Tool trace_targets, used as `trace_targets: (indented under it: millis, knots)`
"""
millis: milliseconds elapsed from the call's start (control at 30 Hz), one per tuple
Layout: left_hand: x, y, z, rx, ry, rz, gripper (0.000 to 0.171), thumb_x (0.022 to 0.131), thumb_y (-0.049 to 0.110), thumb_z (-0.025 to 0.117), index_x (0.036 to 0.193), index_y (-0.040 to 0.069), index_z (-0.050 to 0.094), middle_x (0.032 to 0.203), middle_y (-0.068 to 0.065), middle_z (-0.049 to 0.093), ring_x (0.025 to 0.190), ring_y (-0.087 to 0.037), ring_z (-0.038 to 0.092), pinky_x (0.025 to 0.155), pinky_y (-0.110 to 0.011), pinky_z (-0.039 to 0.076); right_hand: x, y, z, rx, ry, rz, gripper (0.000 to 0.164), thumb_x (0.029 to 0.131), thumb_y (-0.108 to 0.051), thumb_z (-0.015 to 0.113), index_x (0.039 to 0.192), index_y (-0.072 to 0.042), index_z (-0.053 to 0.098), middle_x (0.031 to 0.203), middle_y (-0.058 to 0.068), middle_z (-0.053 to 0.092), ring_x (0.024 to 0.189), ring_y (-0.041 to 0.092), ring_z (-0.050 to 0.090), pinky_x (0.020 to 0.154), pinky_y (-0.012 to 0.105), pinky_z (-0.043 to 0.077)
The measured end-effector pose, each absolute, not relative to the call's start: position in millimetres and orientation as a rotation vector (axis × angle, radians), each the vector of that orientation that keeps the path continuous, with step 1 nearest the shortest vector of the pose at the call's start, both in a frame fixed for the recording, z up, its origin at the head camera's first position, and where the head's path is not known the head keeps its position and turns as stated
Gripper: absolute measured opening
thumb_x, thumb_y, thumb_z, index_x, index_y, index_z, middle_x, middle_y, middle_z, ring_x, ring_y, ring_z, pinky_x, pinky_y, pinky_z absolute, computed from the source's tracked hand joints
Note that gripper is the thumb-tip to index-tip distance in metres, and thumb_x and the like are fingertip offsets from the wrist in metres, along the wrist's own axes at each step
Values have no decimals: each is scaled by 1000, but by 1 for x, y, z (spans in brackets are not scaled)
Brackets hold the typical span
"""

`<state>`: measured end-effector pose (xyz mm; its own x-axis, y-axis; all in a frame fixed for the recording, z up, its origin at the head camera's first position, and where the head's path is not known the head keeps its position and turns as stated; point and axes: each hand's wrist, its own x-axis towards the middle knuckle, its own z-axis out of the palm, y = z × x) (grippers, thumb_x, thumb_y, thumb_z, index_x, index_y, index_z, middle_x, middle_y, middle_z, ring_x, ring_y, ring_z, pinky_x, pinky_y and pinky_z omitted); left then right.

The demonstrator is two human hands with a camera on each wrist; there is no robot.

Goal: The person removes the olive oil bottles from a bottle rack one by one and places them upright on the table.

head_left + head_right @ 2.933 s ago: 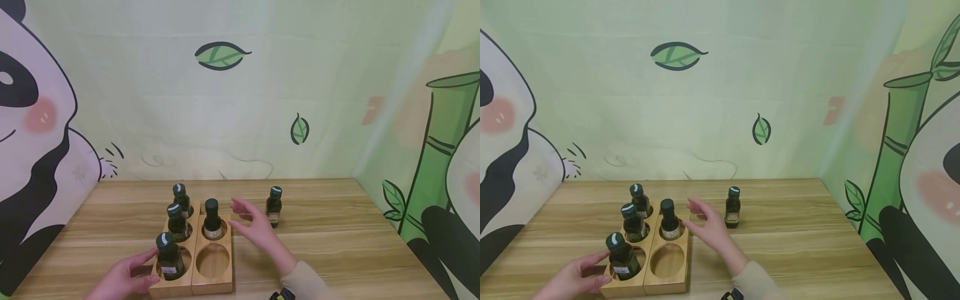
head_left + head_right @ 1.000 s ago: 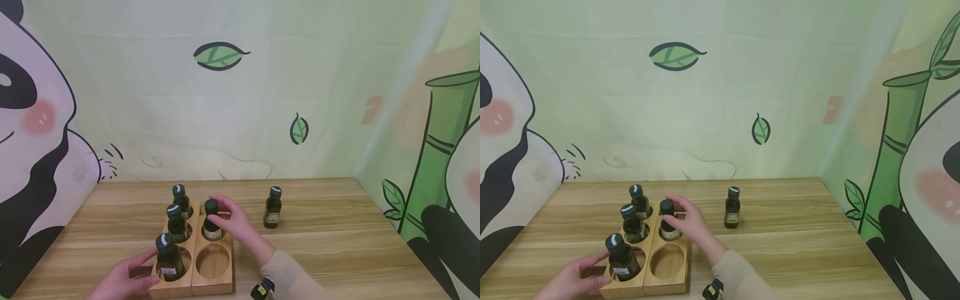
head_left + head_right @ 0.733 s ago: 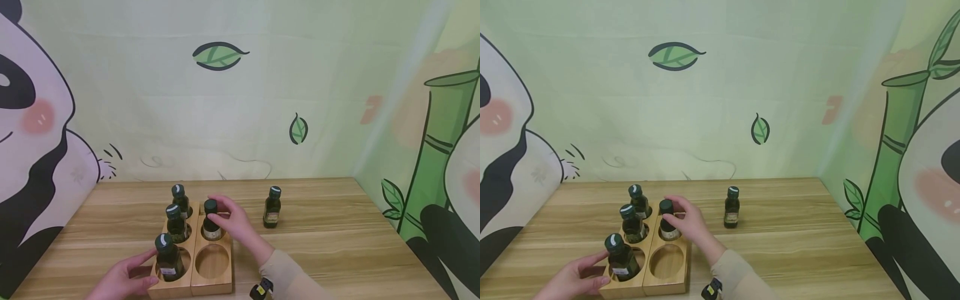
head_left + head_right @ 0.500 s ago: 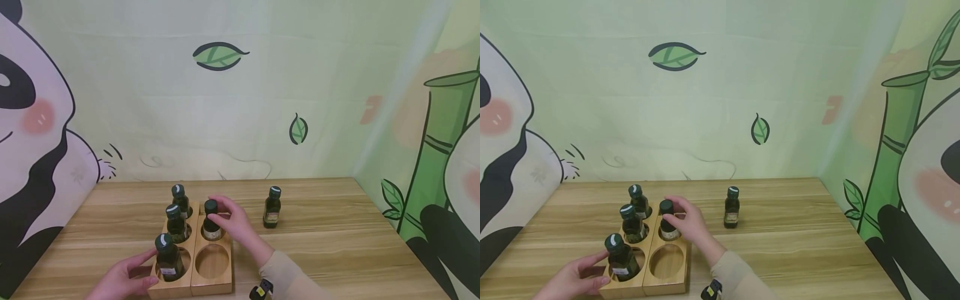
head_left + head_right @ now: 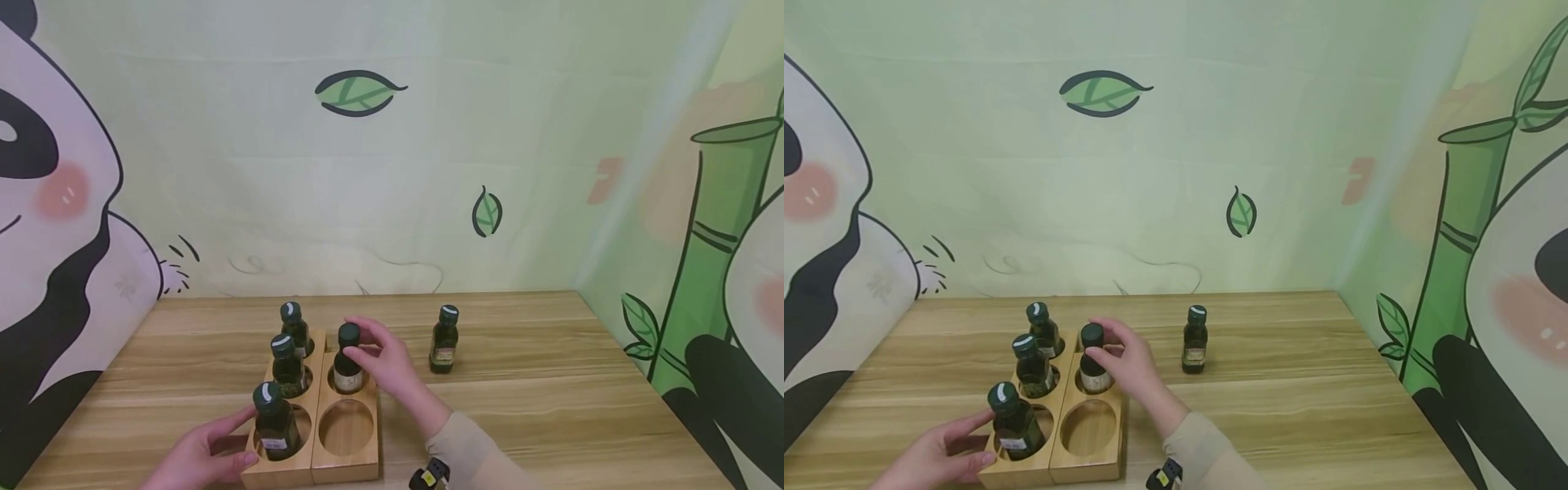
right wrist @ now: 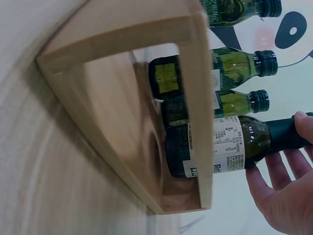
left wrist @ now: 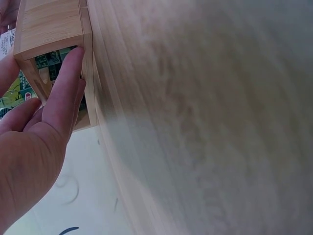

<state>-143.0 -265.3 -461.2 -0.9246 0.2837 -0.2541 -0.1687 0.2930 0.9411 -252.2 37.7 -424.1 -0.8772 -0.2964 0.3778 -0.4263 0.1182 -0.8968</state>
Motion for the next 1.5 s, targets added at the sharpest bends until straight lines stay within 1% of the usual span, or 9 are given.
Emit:
trace_targets:
  millis: [200,367,433,600,733,900,1167,1300,1500]
  knots:
    - [-143,-265,-461,117,2194,1671,81,90,20,75,150,-8,28,142,-41,37,117,-51,55,76,-49,59,-250,40,-414,705,-2238,1907,45,89,-3,73,133,-9,62,109,13,68,104,27,64,94,35,53]
    - [-142,-264,-460,111,2198,1678,81,90,20,75,150,-8,28,142,-41,37,117,-51,55,76,-48,59,-247,42,-409,717,-2178,1940,47,88,1,72,133,-3,60,112,17,67,106,31,63,95,41,52]
    - [-142,-264,-459,99,2202,1671,82,90,20,75,150,-8,29,142,-40,38,117,-50,55,76,-48,59,-246,44,-406,714,-2177,1942,47,88,1,72,133,-3,60,112,17,67,106,30,63,95,40,53]
    - [-142,-264,-459,86,2184,1672,81,90,21,75,150,-7,28,142,-40,38,116,-50,55,77,-49,59,-242,50,-398,712,-2189,1935,45,89,-2,72,133,-8,61,111,14,68,105,28,63,96,34,52]
    - [-142,-265,-460,103,2171,1688,80,91,20,74,150,-9,29,142,-41,37,116,-50,56,77,-49,59,-239,56,-391,741,-2167,1927,44,90,-3,71,133,-8,62,112,14,68,106,29,63,96,36,52]
    - [-141,-266,-462,122,2168,1716,77,90,19,75,148,-9,33,142,-41,38,116,-50,56,76,-49,59,-236,65,-383,733,-2151,1903,46,89,-1,73,132,-11,63,112,11,68,105,26,64,95,35,52]
    - [-143,-267,-464,162,2152,1734,73,92,17,73,146,-11,34,141,-42,38,118,-53,53,75,-51,59,-231,80,-378,723,-2119,1884,47,89,-2,73,133,-9,62,111,10,70,104,30,64,93,37,54]
    - [-143,-268,-465,147,2140,1731,73,92,18,73,147,-10,34,139,-42,40,116,-52,55,76,-51,59,-229,88,-378,701,-2117,1857,47,88,-2,74,133,-8,62,111,11,70,103,29,64,93,38,54]
    - [-143,-267,-464,150,2146,1733,75,90,18,74,146,-12,33,136,-43,43,114,-49,58,75,-51,59,-227,100,-382,705,-2078,1840,47,88,0,73,133,-7,62,114,13,67,102,31,63,91,38,55]
